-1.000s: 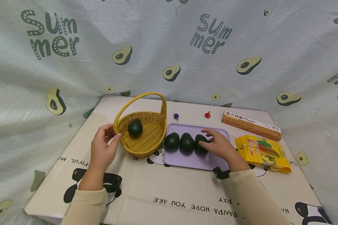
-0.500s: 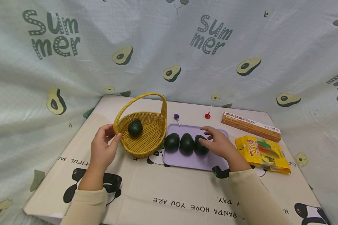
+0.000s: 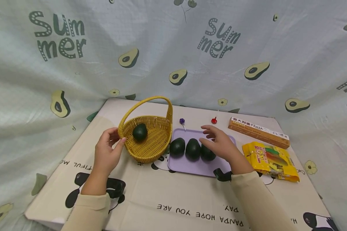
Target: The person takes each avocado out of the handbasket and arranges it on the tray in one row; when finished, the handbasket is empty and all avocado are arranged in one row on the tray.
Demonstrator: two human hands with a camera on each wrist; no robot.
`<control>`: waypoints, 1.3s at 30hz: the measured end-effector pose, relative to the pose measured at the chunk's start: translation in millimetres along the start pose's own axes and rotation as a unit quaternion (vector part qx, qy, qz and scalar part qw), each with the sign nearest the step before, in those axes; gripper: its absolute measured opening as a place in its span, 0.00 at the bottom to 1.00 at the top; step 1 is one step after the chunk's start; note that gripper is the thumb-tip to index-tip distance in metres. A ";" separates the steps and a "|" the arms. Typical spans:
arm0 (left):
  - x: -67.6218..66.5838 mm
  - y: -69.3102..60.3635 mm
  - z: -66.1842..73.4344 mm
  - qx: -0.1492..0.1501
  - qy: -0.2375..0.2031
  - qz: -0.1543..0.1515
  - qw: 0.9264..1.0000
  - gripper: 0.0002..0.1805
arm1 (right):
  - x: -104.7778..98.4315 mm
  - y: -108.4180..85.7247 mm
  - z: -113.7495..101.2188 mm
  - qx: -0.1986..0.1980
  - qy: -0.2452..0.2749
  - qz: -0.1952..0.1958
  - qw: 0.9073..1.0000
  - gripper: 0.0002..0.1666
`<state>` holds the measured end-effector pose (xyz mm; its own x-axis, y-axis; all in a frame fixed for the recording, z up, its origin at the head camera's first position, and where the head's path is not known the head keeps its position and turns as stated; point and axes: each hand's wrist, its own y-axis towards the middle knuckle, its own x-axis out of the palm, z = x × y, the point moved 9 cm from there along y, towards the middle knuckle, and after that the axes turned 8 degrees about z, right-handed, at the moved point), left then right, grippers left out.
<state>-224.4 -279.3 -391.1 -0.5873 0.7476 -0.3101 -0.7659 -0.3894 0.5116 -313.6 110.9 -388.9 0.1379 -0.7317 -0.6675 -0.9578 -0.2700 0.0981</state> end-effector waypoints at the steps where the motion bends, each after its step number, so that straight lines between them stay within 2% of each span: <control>1: 0.0 0.1 0.4 0.001 -0.002 0.000 1.000 0.23 | 0.4 0.8 -2.4 -0.005 0.006 0.000 1.000 0.33; 9: 0.6 0.6 1.1 0.001 -0.002 -0.002 1.000 0.23 | 6.4 8.4 -20.6 -0.045 0.040 -0.011 0.998 0.35; 14: 1.4 0.5 -1.0 -0.001 0.000 -0.003 1.000 0.23 | 9.3 17.4 -34.8 -0.064 0.037 -0.013 0.997 0.35; 18: 1.1 0.4 -1.4 -0.001 0.001 -0.001 1.000 0.22 | 14.9 25.0 -47.6 -0.069 0.036 -0.028 0.997 0.35; 25: 0.4 -0.3 0.1 0.003 -0.007 -0.002 1.000 0.23 | 28.2 35.0 -74.9 -0.103 0.038 -0.054 0.993 0.36; 30: -0.4 -0.4 1.5 0.006 -0.009 -0.003 1.000 0.23 | 40.8 43.5 -88.6 -0.103 0.020 -0.072 0.992 0.37; 39: -0.1 -0.6 1.2 0.005 0.002 -0.011 1.000 0.23 | 69.3 57.7 -104.6 -0.100 0.022 -0.104 0.989 0.37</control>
<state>-223.6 -278.5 -390.5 -0.5718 0.7537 -0.3240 -0.7759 -0.3685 0.5121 -332.9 -20.9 -352.3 0.3420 -0.6733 -0.6555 -0.8396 -0.5322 0.1086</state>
